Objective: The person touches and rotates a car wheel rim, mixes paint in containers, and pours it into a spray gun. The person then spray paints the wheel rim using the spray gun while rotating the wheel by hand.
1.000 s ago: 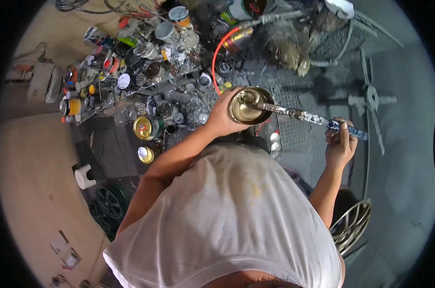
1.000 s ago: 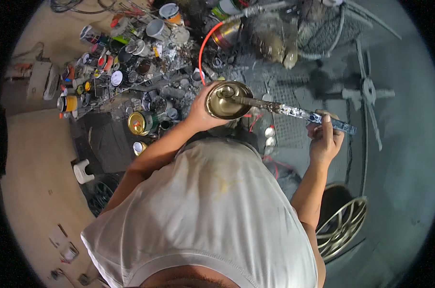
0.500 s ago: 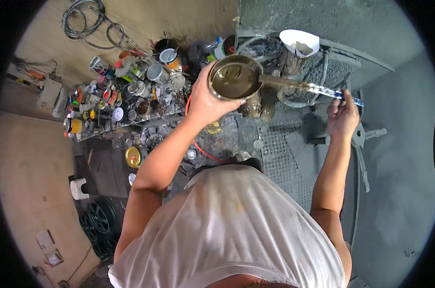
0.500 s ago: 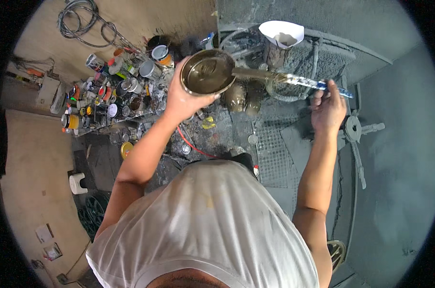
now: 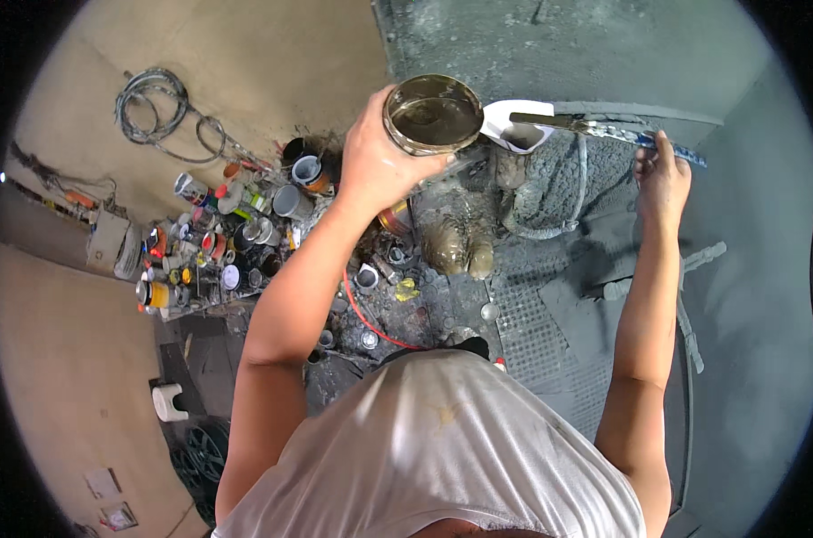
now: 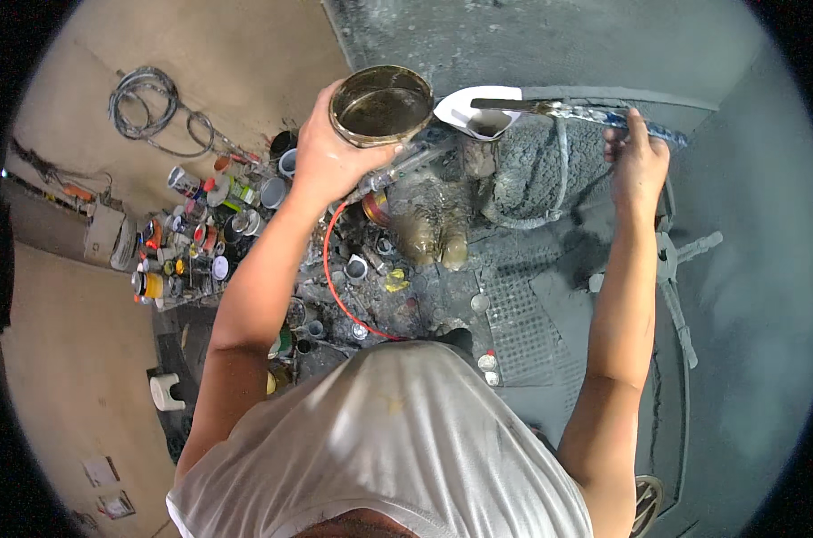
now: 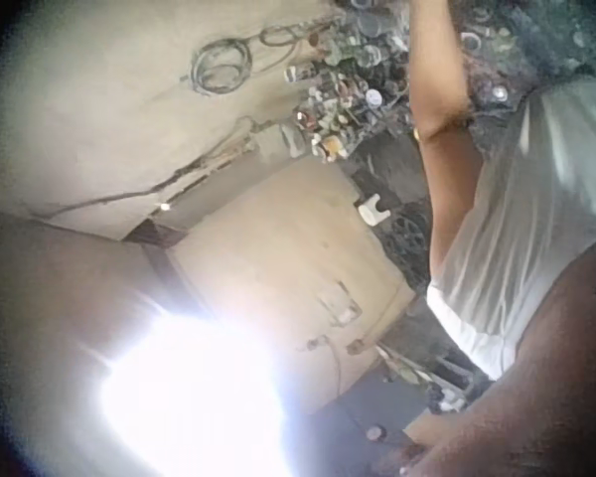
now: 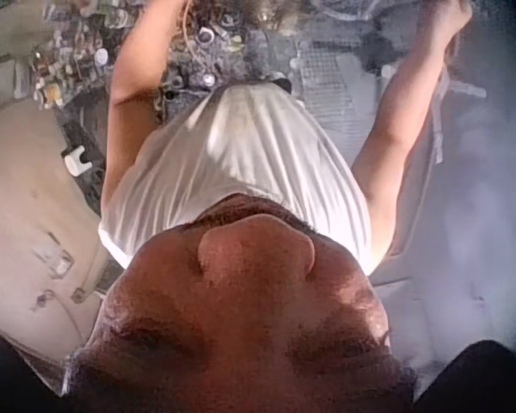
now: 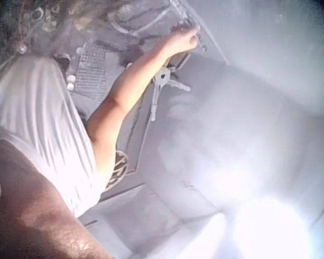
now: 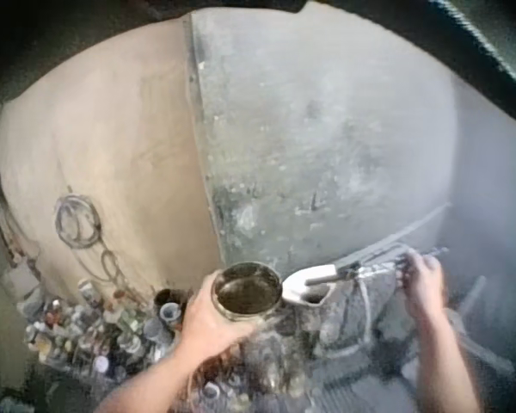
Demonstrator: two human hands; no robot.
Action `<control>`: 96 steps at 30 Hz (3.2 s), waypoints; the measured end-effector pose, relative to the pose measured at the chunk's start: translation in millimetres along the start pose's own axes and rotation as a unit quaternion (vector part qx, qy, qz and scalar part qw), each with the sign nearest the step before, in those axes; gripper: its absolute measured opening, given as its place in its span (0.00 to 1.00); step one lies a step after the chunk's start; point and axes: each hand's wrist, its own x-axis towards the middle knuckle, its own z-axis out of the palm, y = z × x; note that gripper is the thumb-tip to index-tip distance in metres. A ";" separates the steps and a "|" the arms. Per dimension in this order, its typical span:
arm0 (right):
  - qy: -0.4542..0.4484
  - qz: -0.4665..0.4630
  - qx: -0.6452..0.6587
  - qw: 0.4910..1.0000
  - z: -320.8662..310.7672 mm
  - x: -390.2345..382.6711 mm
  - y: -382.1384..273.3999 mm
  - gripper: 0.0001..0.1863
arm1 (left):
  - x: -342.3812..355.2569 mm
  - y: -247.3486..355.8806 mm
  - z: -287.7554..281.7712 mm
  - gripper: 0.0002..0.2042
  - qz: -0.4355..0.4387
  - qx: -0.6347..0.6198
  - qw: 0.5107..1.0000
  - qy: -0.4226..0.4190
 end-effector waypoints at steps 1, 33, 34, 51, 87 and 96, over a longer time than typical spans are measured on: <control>-0.014 -0.032 -0.011 0.999 3.2 -0.5 -0.7 0.17 | 4.0 1.2 -0.4 0.45 0.002 0.012 1.000 -0.002; 0.004 -0.143 -0.219 0.965 15.9 -9.5 5.3 0.29 | 79.4 39.3 13.0 0.42 0.094 0.225 0.969 -0.046; 0.003 -0.144 -0.219 0.965 15.8 -10.2 4.6 0.29 | 81.0 39.8 11.6 0.42 0.098 0.225 0.968 -0.045; 0.045 -0.115 -0.031 0.992 -10.0 -4.2 -12.8 0.14 | 82.2 20.6 26.7 0.31 -0.035 -0.243 0.965 -0.096; -0.428 0.285 -0.512 0.687 78.3 -462.2 141.8 0.27 | -333.2 -465.1 -64.3 0.45 -0.333 -0.155 0.861 0.351; -0.296 0.222 -0.552 0.748 102.1 -427.0 123.0 0.23 | -307.8 -559.9 -9.6 0.56 -0.378 -0.164 0.811 0.416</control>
